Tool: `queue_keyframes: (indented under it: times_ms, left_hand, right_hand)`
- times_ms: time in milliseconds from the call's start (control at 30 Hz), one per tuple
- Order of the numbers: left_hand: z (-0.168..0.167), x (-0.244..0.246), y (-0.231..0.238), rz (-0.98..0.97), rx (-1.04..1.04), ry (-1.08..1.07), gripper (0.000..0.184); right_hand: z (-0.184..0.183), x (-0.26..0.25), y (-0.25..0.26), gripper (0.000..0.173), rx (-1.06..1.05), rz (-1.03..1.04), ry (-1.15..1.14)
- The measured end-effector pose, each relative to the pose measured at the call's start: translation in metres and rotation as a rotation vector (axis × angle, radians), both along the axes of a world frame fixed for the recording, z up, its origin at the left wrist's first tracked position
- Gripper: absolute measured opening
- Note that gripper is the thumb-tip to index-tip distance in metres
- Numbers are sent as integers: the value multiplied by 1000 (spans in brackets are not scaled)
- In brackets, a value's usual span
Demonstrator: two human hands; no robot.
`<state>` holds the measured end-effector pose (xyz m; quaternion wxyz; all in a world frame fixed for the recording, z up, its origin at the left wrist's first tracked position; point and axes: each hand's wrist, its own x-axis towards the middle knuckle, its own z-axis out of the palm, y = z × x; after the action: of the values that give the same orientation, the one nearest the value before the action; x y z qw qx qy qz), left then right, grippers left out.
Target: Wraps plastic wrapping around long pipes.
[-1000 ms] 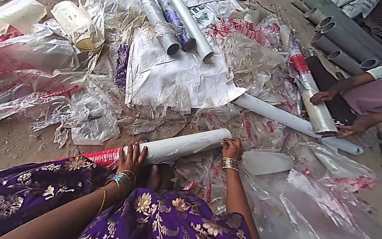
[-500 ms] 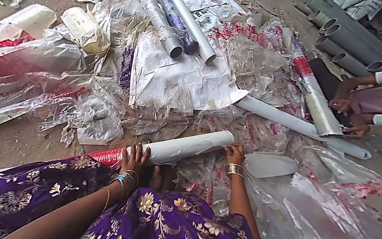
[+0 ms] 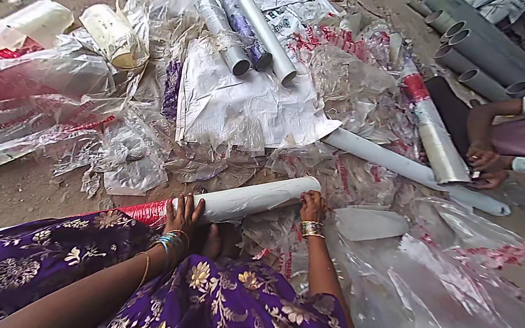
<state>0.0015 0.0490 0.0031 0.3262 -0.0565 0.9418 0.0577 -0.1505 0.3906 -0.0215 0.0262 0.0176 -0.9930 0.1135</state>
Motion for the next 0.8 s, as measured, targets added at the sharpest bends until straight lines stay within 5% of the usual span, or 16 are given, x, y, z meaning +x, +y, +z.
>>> queue_keyframes:
  times_ms: [400, 800]
  left_hand:
    - [1, 1, -2, 3, 26, -1, 75]
    - [4, 1, -1, 0, 13, -20, 75]
  right_hand:
    - [3, 11, 2, 18, -114, 64, 183]
    - [-4, 12, -5, 16, -100, 54, 86]
